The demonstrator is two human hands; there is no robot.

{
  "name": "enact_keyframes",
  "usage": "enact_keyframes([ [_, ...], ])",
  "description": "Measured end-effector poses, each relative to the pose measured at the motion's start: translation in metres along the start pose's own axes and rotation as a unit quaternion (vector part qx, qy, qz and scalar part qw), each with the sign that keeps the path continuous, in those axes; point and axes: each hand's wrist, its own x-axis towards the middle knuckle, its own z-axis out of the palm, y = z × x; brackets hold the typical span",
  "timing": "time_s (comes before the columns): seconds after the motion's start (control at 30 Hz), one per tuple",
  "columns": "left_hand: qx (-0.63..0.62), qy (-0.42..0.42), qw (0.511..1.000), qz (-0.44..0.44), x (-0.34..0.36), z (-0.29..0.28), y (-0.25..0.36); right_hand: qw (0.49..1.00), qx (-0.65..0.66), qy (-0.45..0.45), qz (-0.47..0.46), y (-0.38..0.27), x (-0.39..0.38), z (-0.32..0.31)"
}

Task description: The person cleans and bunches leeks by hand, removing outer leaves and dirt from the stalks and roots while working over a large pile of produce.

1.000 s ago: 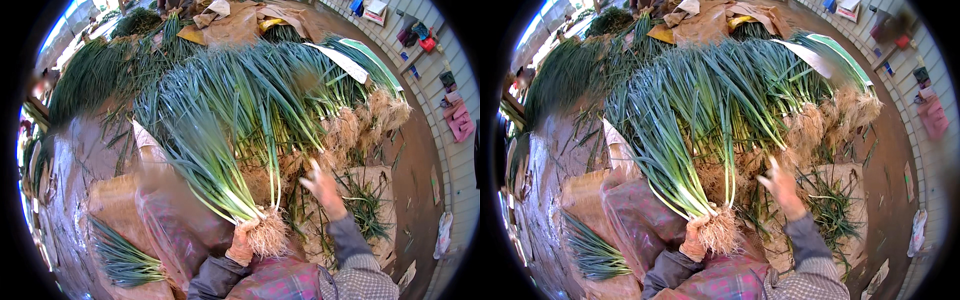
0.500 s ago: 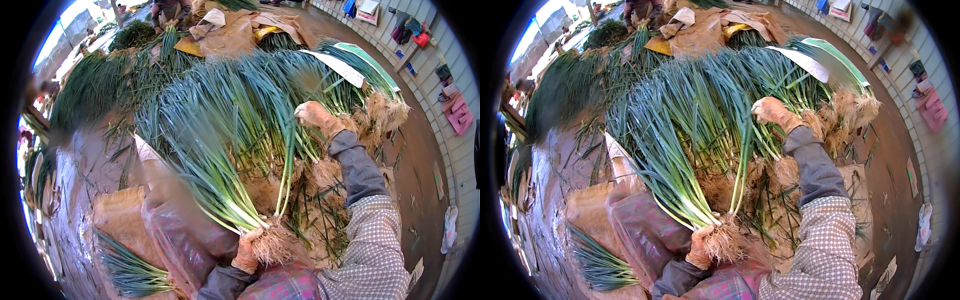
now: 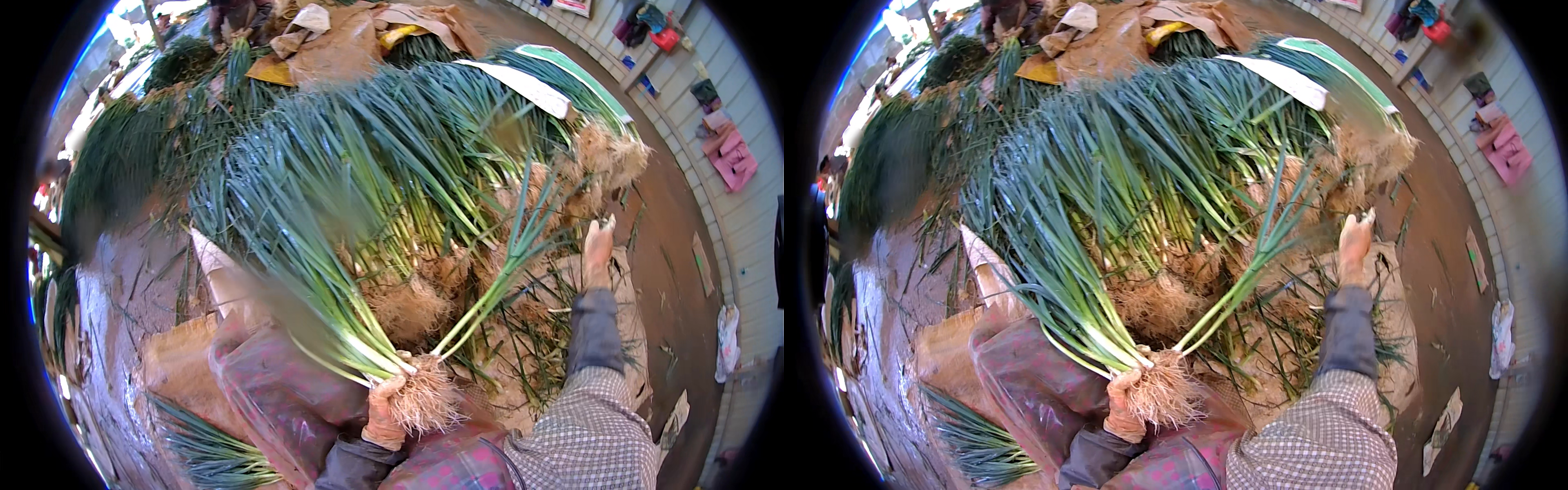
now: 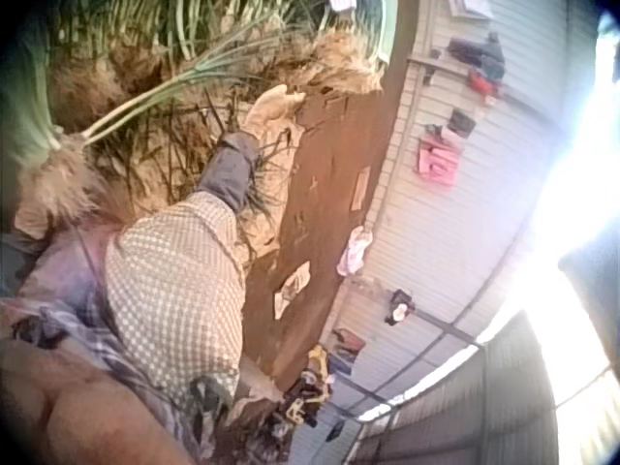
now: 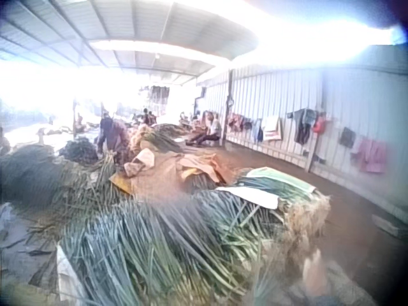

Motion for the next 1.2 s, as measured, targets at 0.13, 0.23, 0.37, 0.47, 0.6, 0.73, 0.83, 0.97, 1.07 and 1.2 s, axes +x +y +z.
enact_keyframes([
  [0.13,0.003,0.002,1.0,-0.017,0.005,0.004,-0.006,0.977,0.14,-0.152,-0.058,-0.022,-0.162,-0.025],
  [0.23,0.013,-0.042,0.999,-0.024,-0.001,0.01,-0.005,0.781,0.343,-0.503,0.142,-0.135,-0.281,-0.029],
  [0.37,0.145,-0.09,0.985,0.022,-0.03,0.031,0.002,0.73,0.422,-0.518,0.14,-0.183,-0.286,-0.036],
  [0.47,0.261,-0.035,0.964,-0.017,-0.034,0.016,0.011,0.774,0.339,-0.527,0.094,-0.174,-0.305,-0.019],
  [0.6,0.194,-0.017,0.98,-0.031,-0.028,-0.002,-0.003,0.817,0.232,-0.527,-0.036,-0.161,-0.333,-0.004],
  [0.73,0.13,-0.019,0.989,-0.059,-0.025,-0.002,-0.003,0.701,0.33,-0.624,0.103,-0.157,-0.311,0.007],
  [0.83,0.111,-0.041,0.99,-0.077,-0.024,0.003,-0.002,0.763,0.233,-0.601,-0.045,-0.162,-0.271,0.029],
  [0.97,0.095,-0.057,0.992,-0.065,-0.033,-0.009,0.001,0.805,0.364,-0.467,0.036,-0.221,-0.204,0.115],
  [1.07,0.094,-0.052,0.991,-0.082,-0.035,-0.01,0.003,0.804,0.455,-0.379,0.045,-0.269,-0.101,0.171],
  [1.2,0.111,-0.071,0.988,-0.082,-0.028,-0.015,-0.002,0.802,0.294,-0.403,-0.329,-0.326,0.038,0.154],
])
